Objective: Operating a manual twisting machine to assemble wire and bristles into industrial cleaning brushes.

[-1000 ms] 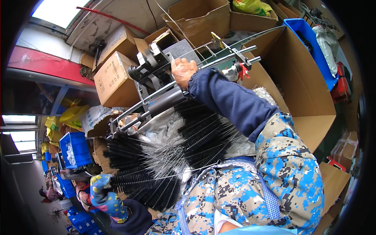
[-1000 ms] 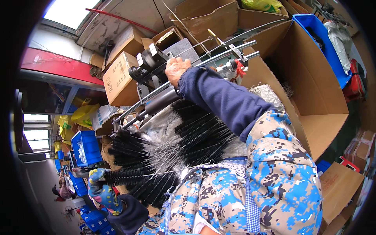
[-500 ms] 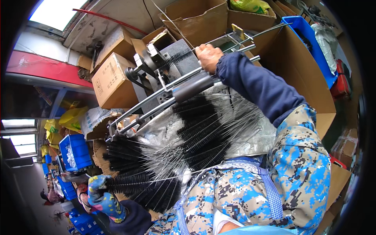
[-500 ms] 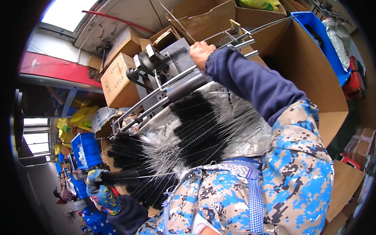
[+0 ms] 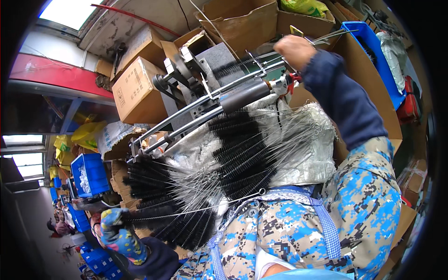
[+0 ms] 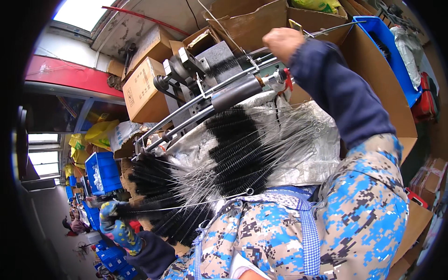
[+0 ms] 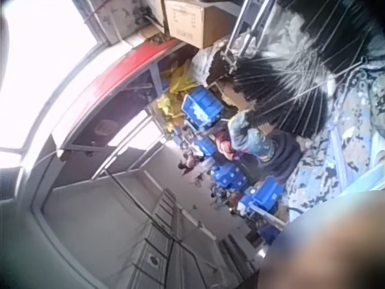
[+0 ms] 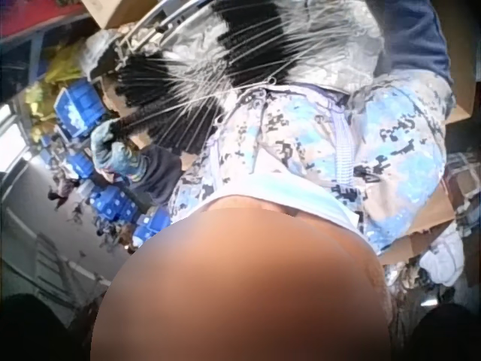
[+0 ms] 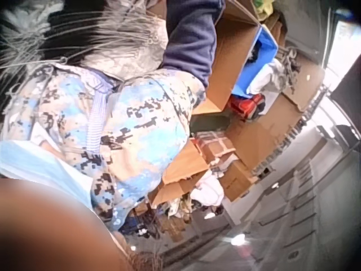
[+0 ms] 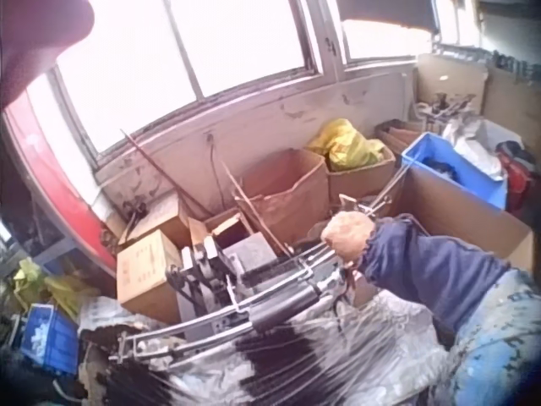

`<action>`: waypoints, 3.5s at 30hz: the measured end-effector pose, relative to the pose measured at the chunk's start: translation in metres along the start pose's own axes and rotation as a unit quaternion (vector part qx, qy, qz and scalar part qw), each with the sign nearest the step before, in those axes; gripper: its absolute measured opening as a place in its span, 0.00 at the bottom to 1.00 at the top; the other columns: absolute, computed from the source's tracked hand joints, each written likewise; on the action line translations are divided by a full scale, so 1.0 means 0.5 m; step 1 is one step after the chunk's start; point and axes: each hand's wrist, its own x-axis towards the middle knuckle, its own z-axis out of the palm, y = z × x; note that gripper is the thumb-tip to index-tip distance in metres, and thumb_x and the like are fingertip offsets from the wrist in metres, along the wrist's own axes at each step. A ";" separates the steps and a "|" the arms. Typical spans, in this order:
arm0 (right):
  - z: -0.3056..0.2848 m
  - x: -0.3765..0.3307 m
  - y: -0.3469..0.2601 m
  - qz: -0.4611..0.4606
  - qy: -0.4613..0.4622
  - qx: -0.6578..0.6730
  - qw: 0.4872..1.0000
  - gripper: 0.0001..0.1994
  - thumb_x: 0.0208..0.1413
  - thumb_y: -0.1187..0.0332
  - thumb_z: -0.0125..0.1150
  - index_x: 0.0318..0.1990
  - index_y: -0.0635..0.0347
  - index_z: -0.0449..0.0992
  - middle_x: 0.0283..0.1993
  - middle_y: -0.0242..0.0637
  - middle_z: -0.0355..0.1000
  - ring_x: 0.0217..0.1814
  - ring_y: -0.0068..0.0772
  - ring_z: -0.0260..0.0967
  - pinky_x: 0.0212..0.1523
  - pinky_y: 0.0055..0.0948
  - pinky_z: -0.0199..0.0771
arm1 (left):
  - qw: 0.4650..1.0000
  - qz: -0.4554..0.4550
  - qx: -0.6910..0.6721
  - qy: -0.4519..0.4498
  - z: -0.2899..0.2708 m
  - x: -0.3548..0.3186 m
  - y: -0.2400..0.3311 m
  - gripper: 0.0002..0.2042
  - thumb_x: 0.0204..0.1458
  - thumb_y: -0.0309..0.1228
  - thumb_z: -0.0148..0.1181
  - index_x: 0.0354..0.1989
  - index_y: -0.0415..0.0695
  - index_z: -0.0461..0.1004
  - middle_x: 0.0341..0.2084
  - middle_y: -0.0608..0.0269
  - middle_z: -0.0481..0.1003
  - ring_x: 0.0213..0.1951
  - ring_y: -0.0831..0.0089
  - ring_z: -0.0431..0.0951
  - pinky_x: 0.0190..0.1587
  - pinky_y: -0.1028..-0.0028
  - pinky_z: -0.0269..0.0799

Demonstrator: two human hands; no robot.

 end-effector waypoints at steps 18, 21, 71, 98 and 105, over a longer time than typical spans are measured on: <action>-0.063 -0.021 -0.260 -0.136 0.130 0.113 0.976 0.06 0.36 0.73 0.56 0.25 0.58 0.66 0.27 0.38 0.67 0.32 0.40 0.69 0.30 0.35 0.66 | 0.827 -0.007 0.509 -0.238 0.048 0.025 -0.106 0.36 0.34 0.30 0.67 0.58 0.44 0.60 0.52 0.49 0.64 0.55 0.52 0.60 0.58 0.59 0.55; 0.028 0.114 -0.267 -0.089 0.076 -0.019 0.993 0.06 0.45 0.70 0.52 0.30 0.56 0.75 0.34 0.37 0.72 0.37 0.34 0.71 0.33 0.33 0.64 | 0.883 -0.189 0.362 -0.233 -0.090 -0.031 -0.292 0.29 0.33 0.30 0.69 0.50 0.45 0.69 0.44 0.56 0.71 0.46 0.61 0.71 0.49 0.67 0.66; 0.061 0.047 -0.108 0.137 -0.118 0.163 0.970 0.31 0.45 0.64 0.59 0.58 0.57 0.58 0.62 0.48 0.49 0.62 0.50 0.49 0.57 0.46 0.56 | 0.920 -0.048 0.267 -0.282 0.044 -0.010 -0.037 0.23 0.29 0.13 0.57 0.39 0.43 0.74 0.32 0.59 0.75 0.35 0.62 0.76 0.39 0.72 0.71; 0.107 0.144 -0.392 0.070 -0.034 0.206 0.975 0.16 0.47 0.74 0.49 0.46 0.67 0.64 0.46 0.46 0.66 0.50 0.42 0.65 0.44 0.42 0.66 | 0.933 -0.045 0.206 -0.291 0.111 -0.015 0.019 0.23 0.29 0.10 0.49 0.39 0.41 0.73 0.29 0.58 0.74 0.34 0.64 0.75 0.38 0.73 0.69; 0.129 0.106 -0.236 0.056 -0.074 0.167 0.982 0.14 0.46 0.74 0.51 0.43 0.64 0.63 0.43 0.48 0.67 0.47 0.46 0.67 0.43 0.44 0.69 | 0.939 -0.068 0.200 -0.270 0.083 -0.036 0.005 0.21 0.33 0.12 0.55 0.40 0.41 0.73 0.31 0.59 0.74 0.36 0.65 0.75 0.41 0.73 0.69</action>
